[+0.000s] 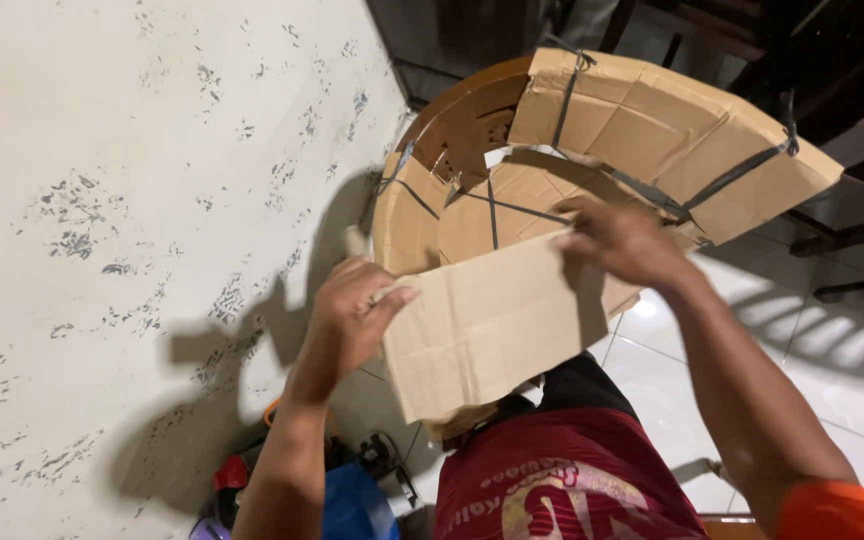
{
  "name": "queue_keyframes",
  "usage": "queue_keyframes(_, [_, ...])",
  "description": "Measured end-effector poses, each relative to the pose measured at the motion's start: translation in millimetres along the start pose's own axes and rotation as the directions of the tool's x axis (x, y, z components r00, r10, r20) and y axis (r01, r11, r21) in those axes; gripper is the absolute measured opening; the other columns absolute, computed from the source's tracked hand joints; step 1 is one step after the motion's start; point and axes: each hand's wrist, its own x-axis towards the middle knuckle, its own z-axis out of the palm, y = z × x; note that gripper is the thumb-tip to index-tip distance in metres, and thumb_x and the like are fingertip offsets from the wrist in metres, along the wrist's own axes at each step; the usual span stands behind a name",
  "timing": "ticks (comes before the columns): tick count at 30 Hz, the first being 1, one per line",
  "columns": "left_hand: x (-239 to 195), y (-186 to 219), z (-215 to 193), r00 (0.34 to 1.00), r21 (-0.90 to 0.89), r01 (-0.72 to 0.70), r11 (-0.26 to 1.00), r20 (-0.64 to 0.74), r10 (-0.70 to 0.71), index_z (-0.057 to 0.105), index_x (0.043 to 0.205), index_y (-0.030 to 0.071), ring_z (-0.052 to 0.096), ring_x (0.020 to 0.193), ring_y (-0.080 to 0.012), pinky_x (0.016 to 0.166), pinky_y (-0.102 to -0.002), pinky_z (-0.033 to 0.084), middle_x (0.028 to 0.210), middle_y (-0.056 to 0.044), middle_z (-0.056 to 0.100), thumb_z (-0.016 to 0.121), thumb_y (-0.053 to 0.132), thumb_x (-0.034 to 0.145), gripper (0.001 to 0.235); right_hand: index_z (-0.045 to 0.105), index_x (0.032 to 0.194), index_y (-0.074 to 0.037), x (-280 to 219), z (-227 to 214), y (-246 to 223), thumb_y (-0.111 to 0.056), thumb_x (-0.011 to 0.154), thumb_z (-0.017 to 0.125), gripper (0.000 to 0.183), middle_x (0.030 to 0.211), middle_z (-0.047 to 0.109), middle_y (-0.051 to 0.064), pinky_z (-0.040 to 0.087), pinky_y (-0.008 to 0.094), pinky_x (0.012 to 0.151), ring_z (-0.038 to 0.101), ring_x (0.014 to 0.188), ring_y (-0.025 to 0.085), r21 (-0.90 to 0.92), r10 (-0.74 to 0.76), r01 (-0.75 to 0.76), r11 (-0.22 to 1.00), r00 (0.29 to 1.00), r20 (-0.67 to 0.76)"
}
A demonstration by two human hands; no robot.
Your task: The person assembles a curved cardboard structure on a wooden chair using thin metal wires. They repeatedly pick wires from a nearby table, thread them through pre-cut slots in the cardboard, and twist the ends to secure the pieces. The person also folds and positions additional cardboard sections to form the structure.
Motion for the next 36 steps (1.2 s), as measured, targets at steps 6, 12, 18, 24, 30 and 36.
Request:
queue_keyframes(6, [0, 19, -21, 0.906, -0.271, 0.335, 0.903, -0.172, -0.387, 0.075, 0.085, 0.008, 0.058, 0.064, -0.0211, 0.072, -0.044, 0.051, 0.067, -0.012, 0.068, 0.08, 0.024, 0.093, 0.019, 0.042, 0.157, -0.014, -16, 34, 83, -0.034, 0.099, 0.066, 0.066, 0.126, 0.066, 0.018, 0.049, 0.051, 0.099, 0.064, 0.113, 0.034, 0.59, 0.388, -0.191, 0.785, 0.893, -0.227])
queue_keyframes(12, [6, -3, 3, 0.791, -0.307, 0.429, 0.85, -0.326, -0.517, 0.069, 0.082, 0.009, 0.042, 0.06, -0.0121, 0.056, -0.031, 0.04, 0.055, -0.004, 0.047, 0.071, 0.025, 0.102, 0.025, 0.046, 0.147, -0.012, 13, 124, 116, -0.059, 0.096, 0.053, 0.07, 0.126, 0.065, 0.019, 0.053, 0.054, 0.096, 0.069, 0.11, 0.038, 0.975, 0.307, -0.132, 0.181, 0.949, 0.071])
queue_keyframes(18, [8, 2, 29, 0.694, -0.312, 0.48, 0.82, -0.436, -0.573, 0.068, 0.084, 0.006, 0.047, 0.068, -0.0161, 0.066, -0.035, 0.043, 0.063, -0.015, 0.057, 0.067, 0.027, 0.104, 0.028, 0.052, 0.143, -0.021, 29, 69, -2, -0.058, 0.093, 0.055, 0.062, 0.12, 0.07, 0.013, 0.056, 0.051, 0.089, 0.071, 0.107, 0.036, 0.995, 0.25, -0.023, 0.101, 0.968, -0.003])
queue_keyframes(24, [-5, -17, 43, 0.851, -0.431, 0.439, 0.788, -0.082, -0.519, 0.059, 0.077, 0.011, 0.047, 0.068, -0.0166, 0.067, -0.035, 0.044, 0.065, 0.002, 0.049, 0.055, 0.039, 0.108, 0.042, 0.064, 0.131, -0.008, 57, 76, 35, -0.005, 0.092, 0.073, 0.04, 0.11, 0.073, 0.01, 0.062, 0.049, 0.092, 0.076, 0.099, 0.029, 0.966, 0.437, 0.138, 0.218, 0.872, -0.223])
queue_keyframes(30, [6, -11, 65, 0.634, -0.718, 0.678, -0.156, 0.679, -0.37, 0.042, 0.154, 0.015, 0.064, 0.089, -0.0165, 0.073, -0.025, 0.048, 0.129, -0.012, 0.065, 0.03, 0.095, 0.084, 0.107, 0.067, 0.123, -0.009, 47, 52, 23, -0.004, 0.087, 0.073, 0.036, 0.107, 0.073, 0.01, 0.058, 0.052, 0.099, 0.075, 0.106, 0.033, 0.959, 0.342, 0.147, 0.24, 0.912, -0.226])
queue_keyframes(36, [8, -40, 92, 0.618, -0.812, 0.57, -0.124, 0.523, -0.587, 0.043, 0.154, 0.014, 0.066, 0.101, -0.0243, 0.084, -0.036, 0.051, 0.132, -0.016, 0.063, 0.053, 0.07, 0.087, 0.088, 0.069, 0.12, -0.011, 36, 57, 23, -0.006, 0.089, 0.073, 0.031, 0.106, 0.074, 0.007, 0.054, 0.05, 0.106, 0.073, 0.109, 0.029, 0.953, 0.385, 0.118, 0.279, 0.895, -0.223])
